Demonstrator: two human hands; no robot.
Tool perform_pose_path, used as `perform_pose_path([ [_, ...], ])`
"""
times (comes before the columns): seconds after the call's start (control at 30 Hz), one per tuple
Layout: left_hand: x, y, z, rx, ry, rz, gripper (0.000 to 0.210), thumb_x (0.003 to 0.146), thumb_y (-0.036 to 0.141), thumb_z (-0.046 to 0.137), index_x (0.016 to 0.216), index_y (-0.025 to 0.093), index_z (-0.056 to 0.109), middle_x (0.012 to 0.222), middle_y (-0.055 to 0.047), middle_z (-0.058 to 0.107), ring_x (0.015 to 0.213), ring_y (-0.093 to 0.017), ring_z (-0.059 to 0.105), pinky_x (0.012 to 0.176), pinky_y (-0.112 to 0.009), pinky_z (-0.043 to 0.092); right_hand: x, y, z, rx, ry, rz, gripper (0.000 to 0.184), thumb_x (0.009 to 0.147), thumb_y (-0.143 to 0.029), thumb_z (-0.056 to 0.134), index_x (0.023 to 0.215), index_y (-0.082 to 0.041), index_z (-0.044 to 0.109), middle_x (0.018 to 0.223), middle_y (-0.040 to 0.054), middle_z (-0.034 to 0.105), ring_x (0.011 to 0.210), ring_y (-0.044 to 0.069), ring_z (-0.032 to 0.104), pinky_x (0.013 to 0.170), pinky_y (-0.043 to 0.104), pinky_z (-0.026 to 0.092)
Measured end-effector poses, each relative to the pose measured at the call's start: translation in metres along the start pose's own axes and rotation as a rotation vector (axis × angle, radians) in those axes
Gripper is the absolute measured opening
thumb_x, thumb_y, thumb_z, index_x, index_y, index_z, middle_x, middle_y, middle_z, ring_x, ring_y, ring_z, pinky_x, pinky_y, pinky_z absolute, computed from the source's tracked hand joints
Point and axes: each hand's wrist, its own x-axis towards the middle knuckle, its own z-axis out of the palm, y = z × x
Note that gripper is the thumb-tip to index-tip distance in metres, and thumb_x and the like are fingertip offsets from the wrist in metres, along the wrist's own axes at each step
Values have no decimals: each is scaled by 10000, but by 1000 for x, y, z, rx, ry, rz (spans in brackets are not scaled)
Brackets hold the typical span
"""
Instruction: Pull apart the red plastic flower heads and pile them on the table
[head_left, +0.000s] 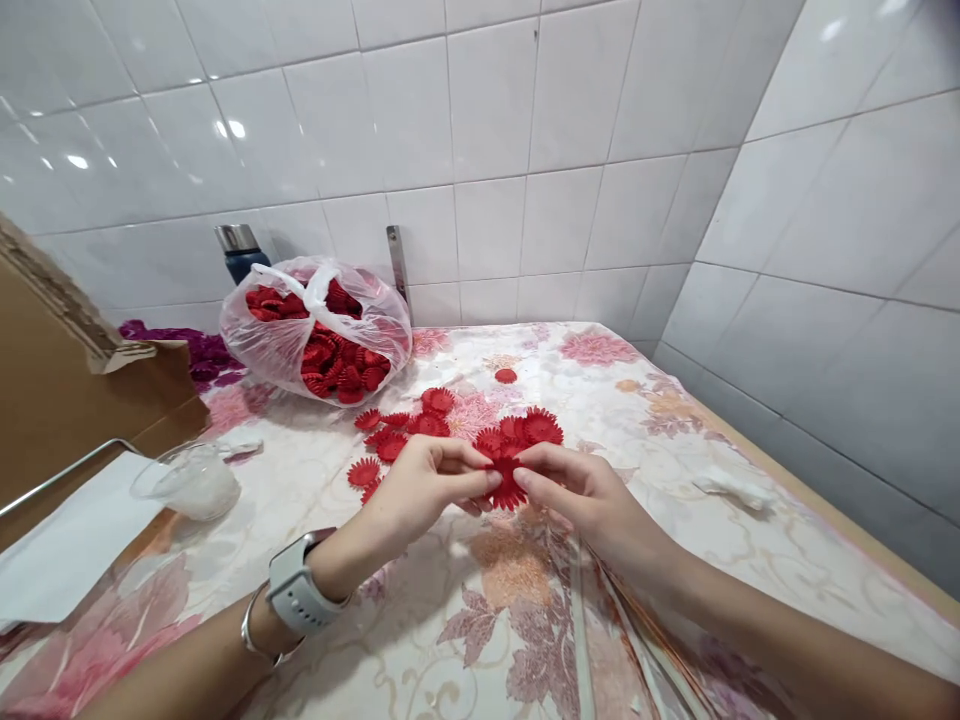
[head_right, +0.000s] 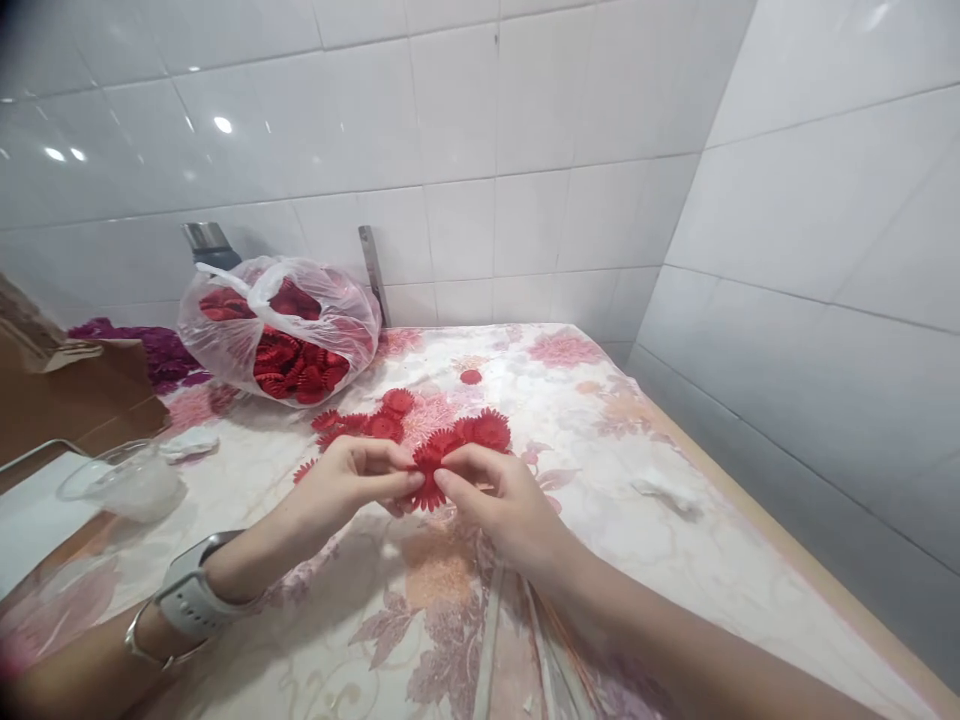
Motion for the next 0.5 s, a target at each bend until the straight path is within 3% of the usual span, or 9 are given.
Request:
perform_pose_path([
  [0.17,-6,-11,0,-294,-99,-89,92,652,236,756,709,165,740,686,-14,713,607,-125,647,628,-239,525,1,5,0,67,-17,45,265,802,-389,572,662,-169,531,600,-30,487,520,91,428,473,223,339],
  [0.27,-8,-18,1,-387,-127,-128,121,657,269,766,724,170,747,696,-21,726,616,-128,660,654,-243,526,0,11,0,17,101,9,230,772,-345,625,683,-185,486,624,-35,491,536,95,437,480,224,344],
  [0.33,-10,-23,3,-443,-119,-136,123,643,256,782,735,181,749,683,-14,728,611,-120,661,633,-222,517,-2,13,0,-74,152,-90,165,775,-264,619,709,-194,484,650,-34,493,560,102,449,499,230,356],
  [0.43,-11,-28,5,-494,-124,-120,133,612,222,804,729,196,747,675,1,727,619,-113,665,614,-198,501,-6,10,0,-198,63,-229,64,811,-173,538,751,-193,548,703,-8,534,589,111,466,513,240,360],
  [0.5,-12,-29,6,-496,-133,-107,123,603,208,807,709,196,746,668,1,726,615,-113,662,614,-199,495,-8,7,0,-189,-4,-244,50,825,-180,532,803,-193,576,728,2,561,571,106,459,493,238,353],
])
